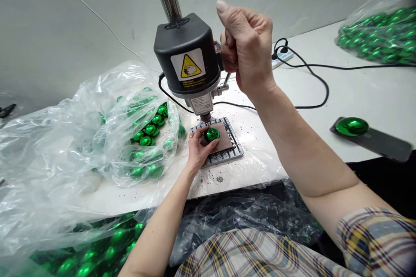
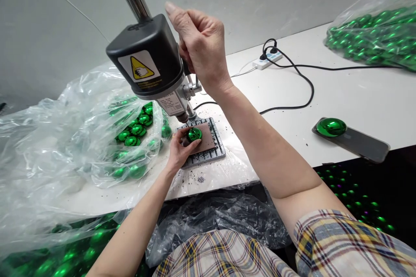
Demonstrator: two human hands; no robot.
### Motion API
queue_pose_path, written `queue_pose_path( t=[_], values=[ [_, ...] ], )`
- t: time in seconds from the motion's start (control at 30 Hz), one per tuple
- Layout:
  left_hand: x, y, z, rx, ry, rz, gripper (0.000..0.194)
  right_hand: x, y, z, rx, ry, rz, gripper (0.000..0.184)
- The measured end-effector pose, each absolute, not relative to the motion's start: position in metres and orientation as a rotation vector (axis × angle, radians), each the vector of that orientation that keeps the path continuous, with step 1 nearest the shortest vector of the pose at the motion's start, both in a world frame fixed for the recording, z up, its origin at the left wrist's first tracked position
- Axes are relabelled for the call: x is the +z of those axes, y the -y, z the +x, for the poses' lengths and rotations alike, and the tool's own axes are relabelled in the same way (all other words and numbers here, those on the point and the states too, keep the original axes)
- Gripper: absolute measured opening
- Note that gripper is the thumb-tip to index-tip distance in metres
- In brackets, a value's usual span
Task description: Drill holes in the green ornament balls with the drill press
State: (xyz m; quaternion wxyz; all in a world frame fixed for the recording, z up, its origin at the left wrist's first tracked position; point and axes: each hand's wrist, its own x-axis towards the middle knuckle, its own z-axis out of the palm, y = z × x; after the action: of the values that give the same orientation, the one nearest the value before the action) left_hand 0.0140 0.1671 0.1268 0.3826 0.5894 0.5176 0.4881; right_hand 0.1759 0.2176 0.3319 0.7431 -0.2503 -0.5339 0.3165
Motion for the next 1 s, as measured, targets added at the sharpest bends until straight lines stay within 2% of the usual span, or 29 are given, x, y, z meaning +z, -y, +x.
queue_pose_path(
  t=[0.3, 0.47, 0.87, 1.0],
  values=[
    [0.118, -0.170, 0.012, 1.266, -1.254, 1.532, 0.051, 0.308, -0.190, 0.178, 0.561, 1.212, -0.466, 0.069],
    [0.113, -0.168, 0.013, 1.261, -1.261, 1.527, 0.052, 0.310, -0.191, 0.179, 0.545, 1.233, -0.615, 0.071],
    [0.115, -0.166, 0.016, 1.313, -1.266, 1.457, 0.052, 0.310, -0.193, 0.182, 0.570, 1.243, -0.529, 0.068],
    [0.115, -0.163, 0.011, 1.411, -1.235, 1.269, 0.050, 0.310, -0.195, 0.181, 0.562, 1.229, -0.522, 0.063]
  ],
)
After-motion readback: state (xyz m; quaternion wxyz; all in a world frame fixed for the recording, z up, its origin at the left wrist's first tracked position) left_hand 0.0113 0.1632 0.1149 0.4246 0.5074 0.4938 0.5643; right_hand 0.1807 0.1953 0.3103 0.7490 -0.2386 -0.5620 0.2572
